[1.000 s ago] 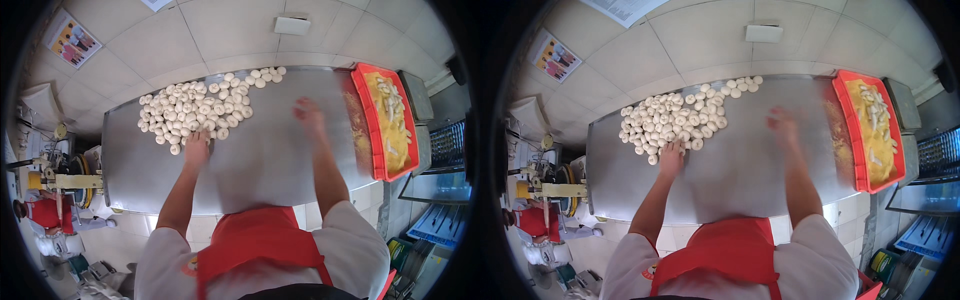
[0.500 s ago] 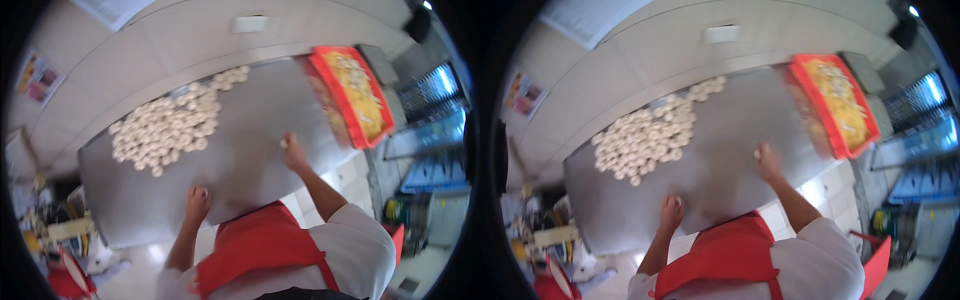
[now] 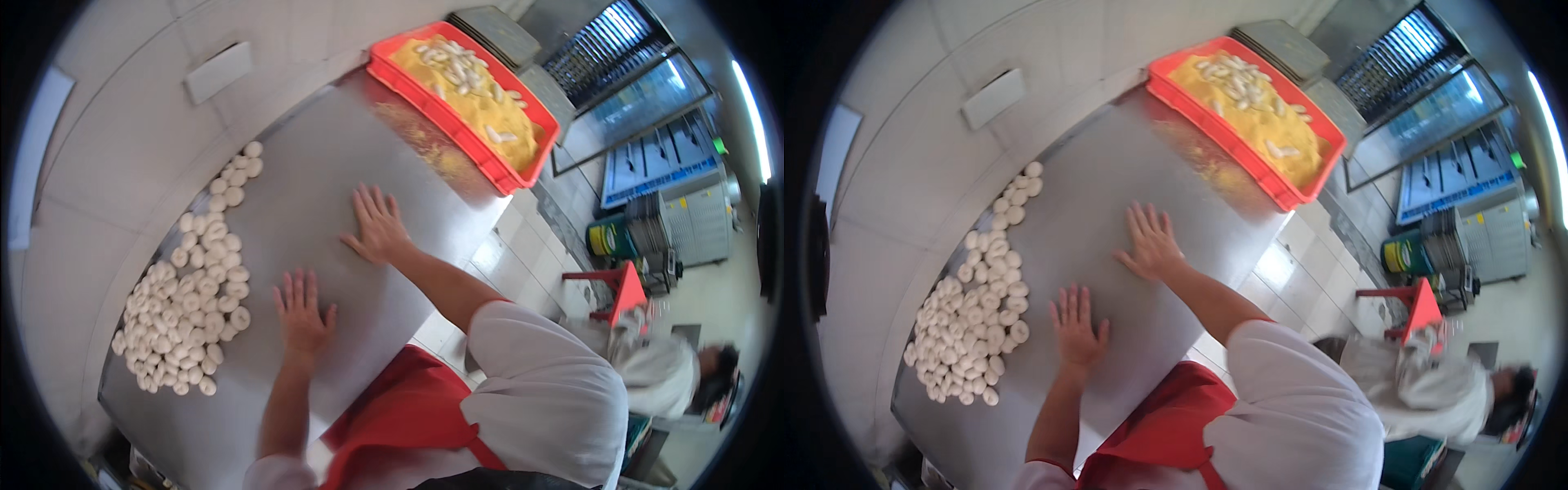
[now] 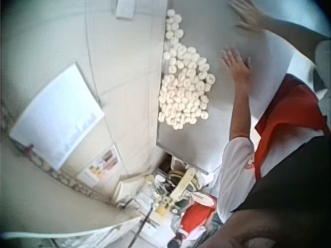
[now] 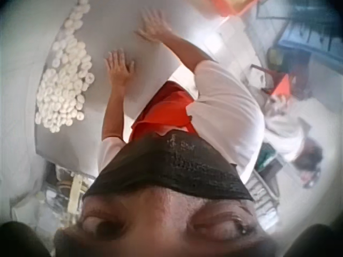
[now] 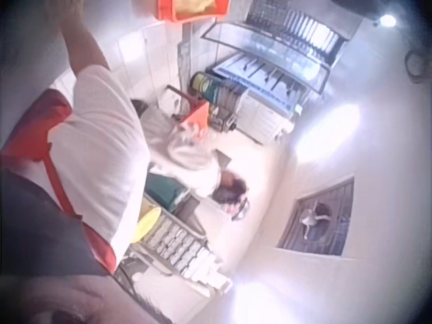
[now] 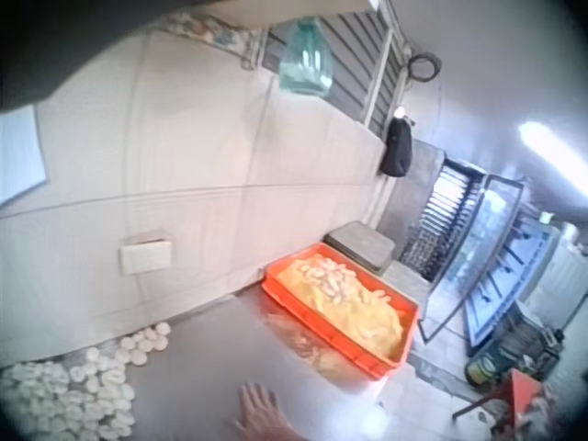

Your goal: The person rolls individual pieces of dough into oblong shapes on a metal table and places them into a red tray filled with flour.

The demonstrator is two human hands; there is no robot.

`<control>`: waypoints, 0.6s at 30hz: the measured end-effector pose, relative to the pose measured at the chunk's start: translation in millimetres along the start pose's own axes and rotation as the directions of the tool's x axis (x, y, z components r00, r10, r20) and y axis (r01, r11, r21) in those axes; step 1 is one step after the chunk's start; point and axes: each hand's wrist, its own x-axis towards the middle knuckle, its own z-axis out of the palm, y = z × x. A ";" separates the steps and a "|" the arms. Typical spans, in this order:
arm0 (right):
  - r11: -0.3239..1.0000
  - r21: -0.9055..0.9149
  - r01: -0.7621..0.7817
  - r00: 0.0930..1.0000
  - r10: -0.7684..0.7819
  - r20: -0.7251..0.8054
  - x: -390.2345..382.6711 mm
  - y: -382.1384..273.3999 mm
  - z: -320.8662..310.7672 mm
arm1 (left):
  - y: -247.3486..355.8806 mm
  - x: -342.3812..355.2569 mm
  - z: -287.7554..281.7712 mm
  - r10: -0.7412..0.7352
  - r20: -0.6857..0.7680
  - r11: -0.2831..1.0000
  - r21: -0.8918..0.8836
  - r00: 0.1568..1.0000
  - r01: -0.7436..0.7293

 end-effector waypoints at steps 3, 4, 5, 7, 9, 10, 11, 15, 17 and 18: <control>0.999 -0.019 -0.030 0.990 0.027 -0.135 28.3 8.9 12.2 | 0.4 28.1 3.8 0.001 -0.048 1.000 0.031 0.999 0.001; 0.999 -0.029 -0.016 0.980 0.010 -0.199 31.9 9.3 11.8 | -0.3 27.3 8.7 -0.043 -0.062 0.997 0.055 0.997 0.046; 0.999 -0.029 -0.017 0.976 0.010 -0.217 20.3 7.4 12.4 | -0.8 21.0 12.1 -0.085 -0.077 0.993 0.077 0.993 0.091; 0.995 -0.063 -0.074 0.996 0.071 -0.051 -36.1 -1.5 19.8 | 8.3 -17.9 13.3 -0.087 -0.051 0.994 0.055 0.995 0.090; 0.999 -0.036 -0.041 0.999 0.041 0.016 -107.1 -4.9 22.1 | 24.4 -74.3 8.9 -0.086 0.039 0.996 0.017 0.996 0.086; 0.999 -0.029 0.014 1.000 -0.014 0.005 -148.8 -4.5 23.7 | 34.8 -101.2 1.7 -0.078 0.086 0.997 0.000 0.993 0.078; 0.998 -0.023 0.062 0.998 -0.062 -0.002 -183.5 0.3 20.9 | 47.1 -125.4 -9.4 -0.057 0.131 0.998 -0.008 0.990 0.059; 0.997 0.065 -0.039 0.996 0.044 -0.080 -234.6 7.6 -16.1 | 36.6 -151.0 -3.7 -0.171 0.293 0.948 -0.213 0.941 0.238; 0.986 0.096 -0.137 0.987 0.144 -0.069 -222.1 15.2 2.9 | 39.2 -122.4 8.4 -0.192 0.291 0.888 -0.354 0.937 0.292; 0.972 0.140 -0.188 0.980 0.196 -0.045 -209.3 14.6 13.7 | 42.9 -102.2 9.8 -0.262 0.295 0.792 -0.479 0.919 0.379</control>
